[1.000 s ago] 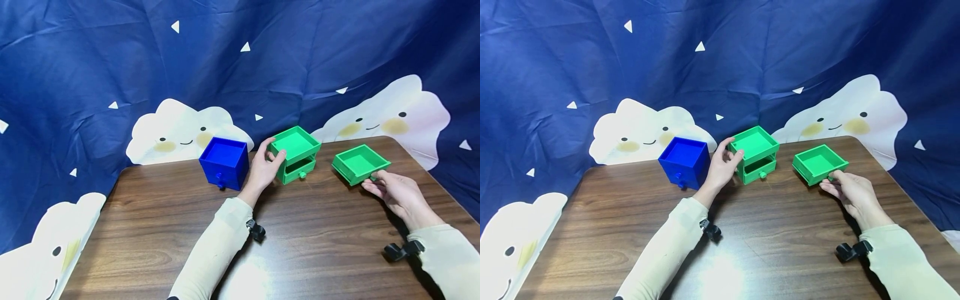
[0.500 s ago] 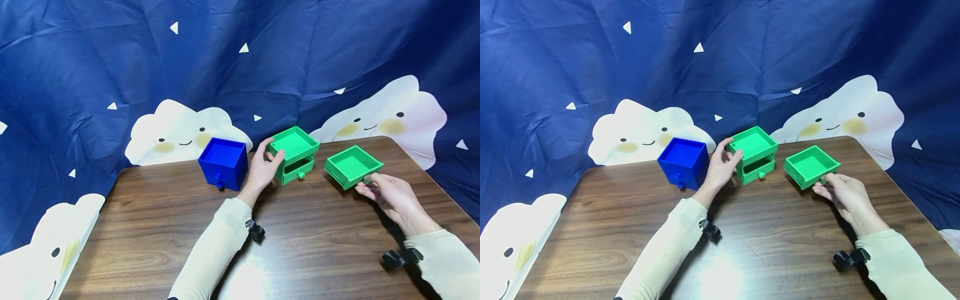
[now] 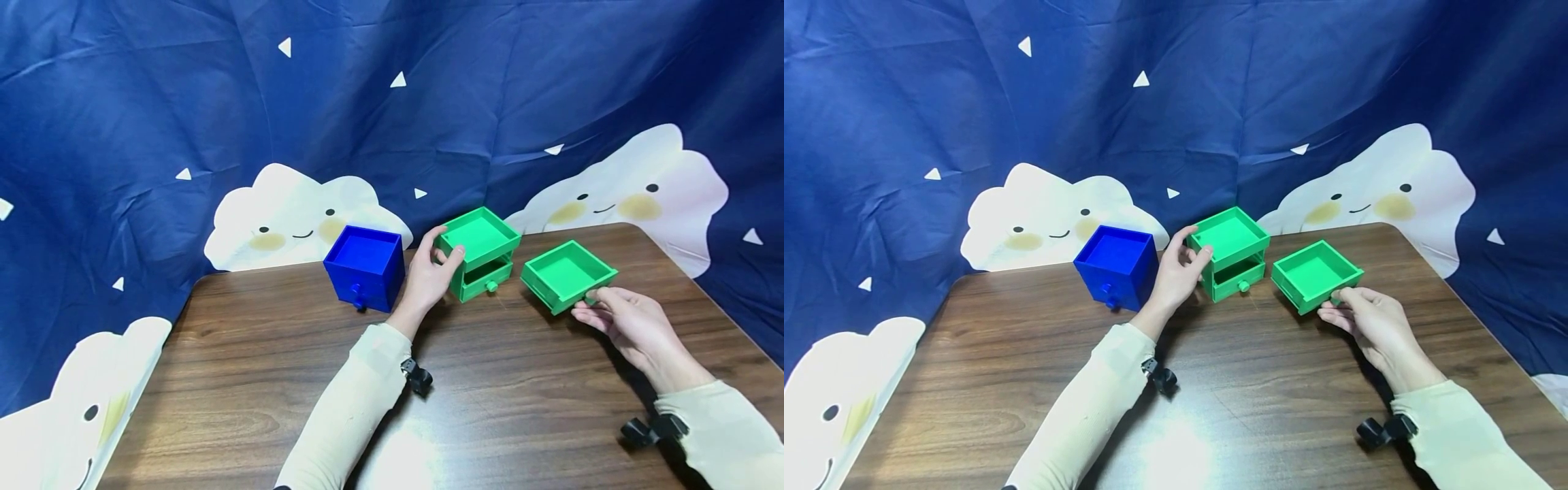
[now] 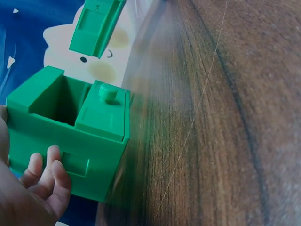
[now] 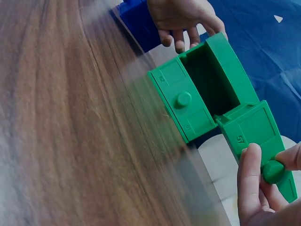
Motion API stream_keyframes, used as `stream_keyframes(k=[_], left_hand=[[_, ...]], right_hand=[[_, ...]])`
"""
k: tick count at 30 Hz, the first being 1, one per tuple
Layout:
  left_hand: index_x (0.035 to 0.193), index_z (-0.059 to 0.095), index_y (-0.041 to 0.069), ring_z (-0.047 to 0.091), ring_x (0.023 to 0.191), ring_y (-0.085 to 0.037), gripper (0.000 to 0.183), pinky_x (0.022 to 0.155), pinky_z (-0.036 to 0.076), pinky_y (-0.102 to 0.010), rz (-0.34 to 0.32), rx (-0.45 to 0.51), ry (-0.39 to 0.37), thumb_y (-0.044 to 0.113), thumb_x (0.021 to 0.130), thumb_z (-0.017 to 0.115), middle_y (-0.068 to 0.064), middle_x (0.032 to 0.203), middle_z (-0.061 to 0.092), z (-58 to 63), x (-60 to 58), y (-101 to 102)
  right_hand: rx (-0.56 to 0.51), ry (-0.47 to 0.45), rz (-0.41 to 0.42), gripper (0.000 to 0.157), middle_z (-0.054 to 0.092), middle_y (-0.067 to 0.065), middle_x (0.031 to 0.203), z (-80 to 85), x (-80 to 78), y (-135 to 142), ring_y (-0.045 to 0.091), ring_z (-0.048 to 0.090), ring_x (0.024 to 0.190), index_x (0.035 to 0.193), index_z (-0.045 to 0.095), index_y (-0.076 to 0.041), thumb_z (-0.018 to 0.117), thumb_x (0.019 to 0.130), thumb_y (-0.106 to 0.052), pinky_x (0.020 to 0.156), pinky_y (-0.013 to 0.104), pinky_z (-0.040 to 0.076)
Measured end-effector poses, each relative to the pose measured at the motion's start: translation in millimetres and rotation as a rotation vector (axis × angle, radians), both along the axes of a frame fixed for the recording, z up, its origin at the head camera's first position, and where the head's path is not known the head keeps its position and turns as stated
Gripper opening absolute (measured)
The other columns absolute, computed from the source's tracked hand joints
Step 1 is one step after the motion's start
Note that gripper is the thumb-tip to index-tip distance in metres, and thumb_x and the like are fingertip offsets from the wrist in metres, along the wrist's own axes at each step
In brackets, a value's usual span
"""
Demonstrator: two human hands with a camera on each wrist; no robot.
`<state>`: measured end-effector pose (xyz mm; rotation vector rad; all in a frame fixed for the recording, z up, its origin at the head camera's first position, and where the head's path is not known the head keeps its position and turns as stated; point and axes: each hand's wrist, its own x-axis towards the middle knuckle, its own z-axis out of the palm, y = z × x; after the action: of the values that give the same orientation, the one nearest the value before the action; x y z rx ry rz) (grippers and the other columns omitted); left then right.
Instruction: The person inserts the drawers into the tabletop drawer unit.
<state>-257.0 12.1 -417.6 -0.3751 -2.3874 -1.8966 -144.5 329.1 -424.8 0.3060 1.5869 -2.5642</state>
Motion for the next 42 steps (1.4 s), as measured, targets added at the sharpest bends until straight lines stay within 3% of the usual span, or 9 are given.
stream_keyframes(k=[11, 21, 33, 42], left_hand=[[0.156, 0.055, 0.023, 0.053, 0.077, -0.02, 0.056, 0.065, 0.044, -0.023, -0.003, 0.014, -0.003, 0.035, 0.104, 0.071, 0.004, 0.087, 0.053, -1.3, -0.9, 1.1], [0.156, 0.054, 0.024, 0.052, 0.073, -0.012, 0.056, 0.065, 0.045, -0.022, -0.009, 0.0, 0.0, 0.035, 0.103, 0.071, 0.005, 0.086, 0.054, -0.2, -0.5, 0.5], [0.156, 0.054, 0.024, 0.056, 0.081, -0.027, 0.055, 0.067, 0.045, -0.023, 0.003, -0.003, -0.001, 0.034, 0.104, 0.071, 0.004, 0.086, 0.053, -3.0, -2.1, -0.9], [0.156, 0.054, 0.025, 0.051, 0.073, -0.011, 0.057, 0.066, 0.045, -0.022, 0.004, -0.015, 0.001, 0.038, 0.103, 0.071, 0.004, 0.088, 0.054, -2.7, -2.0, 1.1]], right_hand=[[0.023, 0.012, 0.013, 0.039, 0.079, 0.01, 0.084, 2.6, 5.0, -15.0, 0.016, 0.08, 0.076, 0.088, 0.079, -0.006, 0.047, 0.108, 0.005, 0.075, 0.027, 0.066], [0.029, 0.027, 0.035, 0.038, 0.079, 0.009, 0.085, 1.1, 7.0, -25.5, 0.016, 0.08, 0.079, 0.089, 0.079, -0.006, 0.048, 0.109, 0.005, 0.077, 0.028, 0.066], [0.061, 0.024, 0.037, 0.033, 0.078, 0.007, 0.086, 2.1, 6.0, -40.5, 0.016, 0.08, 0.079, 0.09, 0.078, -0.006, 0.052, 0.108, 0.004, 0.079, 0.027, 0.066], [0.091, 0.047, 0.032, 0.031, 0.078, 0.007, 0.085, 1.4, 6.1, -48.0, 0.016, 0.08, 0.079, 0.088, 0.077, -0.006, 0.054, 0.107, 0.004, 0.079, 0.028, 0.066]])
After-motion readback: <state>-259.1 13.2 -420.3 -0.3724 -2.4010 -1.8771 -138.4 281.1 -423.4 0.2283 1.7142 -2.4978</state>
